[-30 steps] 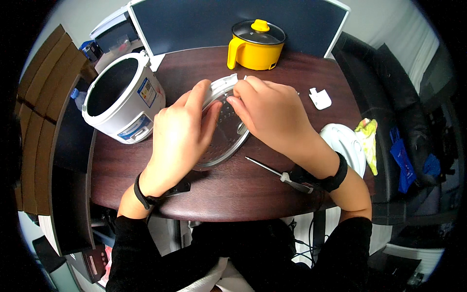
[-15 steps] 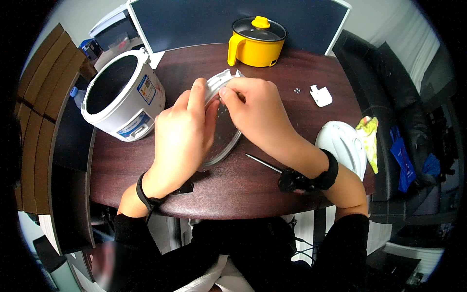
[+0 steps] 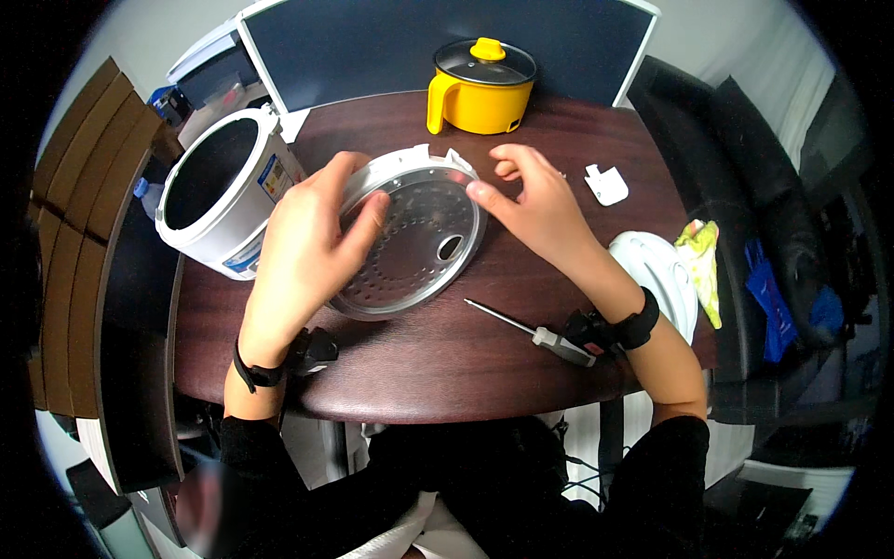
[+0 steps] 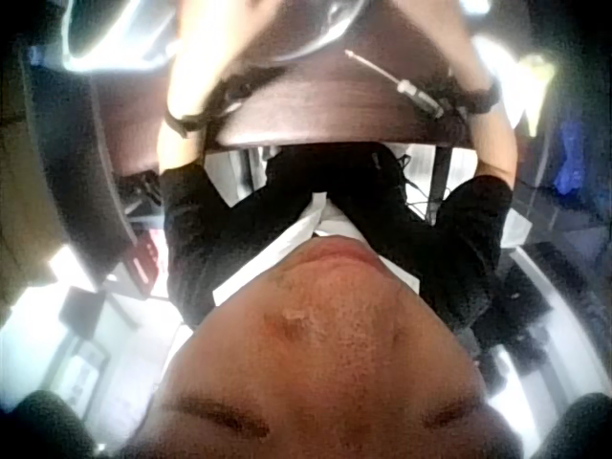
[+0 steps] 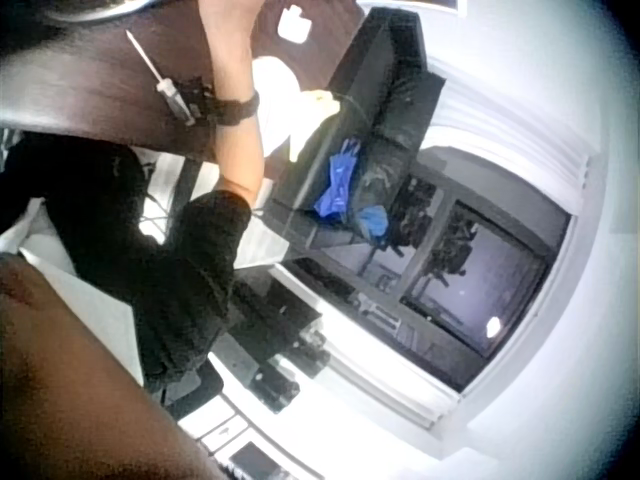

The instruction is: The person is repairing a white plastic lid for a rice cooker. They repeatedly insert small white plastic clips into the lid's rim by hand and use a screwdriver to pry and adjust the clips into place. The person works on the lid at a table, occasionally rotating it to access different sections.

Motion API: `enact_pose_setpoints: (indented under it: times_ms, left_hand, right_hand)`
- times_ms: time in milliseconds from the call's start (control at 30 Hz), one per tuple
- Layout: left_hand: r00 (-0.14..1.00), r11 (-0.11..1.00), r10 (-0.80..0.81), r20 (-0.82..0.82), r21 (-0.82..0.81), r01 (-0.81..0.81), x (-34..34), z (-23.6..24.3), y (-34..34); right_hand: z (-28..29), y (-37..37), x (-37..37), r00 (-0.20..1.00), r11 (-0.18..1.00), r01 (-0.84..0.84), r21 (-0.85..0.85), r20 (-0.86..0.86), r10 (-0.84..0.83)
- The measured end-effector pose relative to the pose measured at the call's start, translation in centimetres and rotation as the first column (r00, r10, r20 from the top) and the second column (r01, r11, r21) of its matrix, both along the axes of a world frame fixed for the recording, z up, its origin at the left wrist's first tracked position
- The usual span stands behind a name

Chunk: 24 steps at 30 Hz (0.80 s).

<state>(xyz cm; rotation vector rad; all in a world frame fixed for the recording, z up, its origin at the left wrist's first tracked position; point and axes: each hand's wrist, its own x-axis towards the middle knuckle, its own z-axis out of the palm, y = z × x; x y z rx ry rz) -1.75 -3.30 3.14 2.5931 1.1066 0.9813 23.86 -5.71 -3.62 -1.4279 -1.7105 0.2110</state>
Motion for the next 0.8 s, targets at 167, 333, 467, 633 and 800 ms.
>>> enact_pose_setpoints:
  times_ms: [167,333,467,633,800]
  left_hand:
    - [0.998,0.987,-0.030,0.052,-0.156,0.038,-0.2,0.1,0.5]
    - [0.998,0.992,-0.030,0.054,-0.124,0.036,-0.3,0.0,0.8]
    - [0.998,0.987,-0.025,0.054,-0.159,0.033,-0.5,0.3,1.0]
    - [0.989,0.981,-0.096,0.114,-0.160,0.113,-0.5,0.5,1.2]
    - [0.988,0.978,-0.060,0.145,-0.187,0.087,-0.2,0.9,1.0]
  right_hand:
    - [-0.7,0.5,0.3,0.915,0.895,-0.360,-0.262,-0.284,0.286]
    - [-1.1,0.8,0.0,0.860,0.885,-0.399,-0.240,-0.432,0.270]
    - [0.6,0.0,-0.4,0.888,0.909,-0.349,-0.226,-0.389,0.244]
    - [2.0,-1.1,-1.0,0.942,0.958,-0.251,-0.139,-0.263,0.209]
    - [3.0,-1.8,-1.8,0.959,0.970,-0.222,-0.103,-0.202,0.198]
